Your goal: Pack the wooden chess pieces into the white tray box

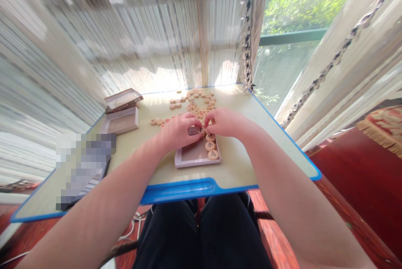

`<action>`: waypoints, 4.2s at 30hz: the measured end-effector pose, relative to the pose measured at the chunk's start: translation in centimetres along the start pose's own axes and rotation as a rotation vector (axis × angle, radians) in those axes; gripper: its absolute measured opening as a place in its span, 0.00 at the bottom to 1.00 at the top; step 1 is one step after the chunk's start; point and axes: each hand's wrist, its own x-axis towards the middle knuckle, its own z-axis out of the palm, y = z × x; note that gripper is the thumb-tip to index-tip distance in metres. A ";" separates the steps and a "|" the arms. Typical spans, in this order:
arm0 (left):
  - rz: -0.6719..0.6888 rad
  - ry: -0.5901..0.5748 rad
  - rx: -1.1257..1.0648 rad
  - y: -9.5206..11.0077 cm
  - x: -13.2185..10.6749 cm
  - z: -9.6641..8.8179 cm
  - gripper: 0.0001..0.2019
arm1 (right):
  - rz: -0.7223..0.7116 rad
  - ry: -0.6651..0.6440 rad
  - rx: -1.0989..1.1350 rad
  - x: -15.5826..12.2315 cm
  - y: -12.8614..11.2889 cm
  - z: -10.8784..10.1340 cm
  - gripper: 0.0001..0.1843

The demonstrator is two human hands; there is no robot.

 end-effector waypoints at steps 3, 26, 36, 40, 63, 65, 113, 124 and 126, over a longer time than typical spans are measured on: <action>-0.003 -0.006 0.003 0.0 0.0 -0.1 0.11 | -0.002 0.002 0.012 0.0 -0.1 -0.1 0.13; -0.018 -0.053 0.008 0.2 0.0 -0.3 0.11 | 0.083 0.427 0.190 0.7 0.9 0.1 0.18; -0.059 0.170 -0.059 -0.5 0.3 -0.2 0.19 | -0.078 0.513 0.763 1.0 0.5 0.3 0.17; -0.037 0.292 -0.040 -0.8 0.4 -0.2 0.18 | -0.061 0.386 0.833 0.8 0.1 0.4 0.17; 0.011 0.467 -0.059 -0.5 0.3 -1.0 0.12 | -0.155 0.243 0.958 0.7 0.1 0.4 0.15; 0.010 0.412 -0.089 -0.4 0.3 -1.1 0.14 | -0.148 0.232 0.906 0.8 0.3 0.5 0.16; 0.031 -0.289 -0.025 1.4 -0.4 -2.7 0.09 | 0.007 0.095 0.308 0.6 1.1 0.1 0.13; 0.060 -0.261 0.022 1.9 -0.5 -2.7 0.09 | -0.020 0.135 0.293 0.7 1.0 0.1 0.14; 0.053 -0.266 0.037 1.8 -0.6 -2.6 0.09 | -0.021 0.132 0.288 0.6 0.9 0.1 0.14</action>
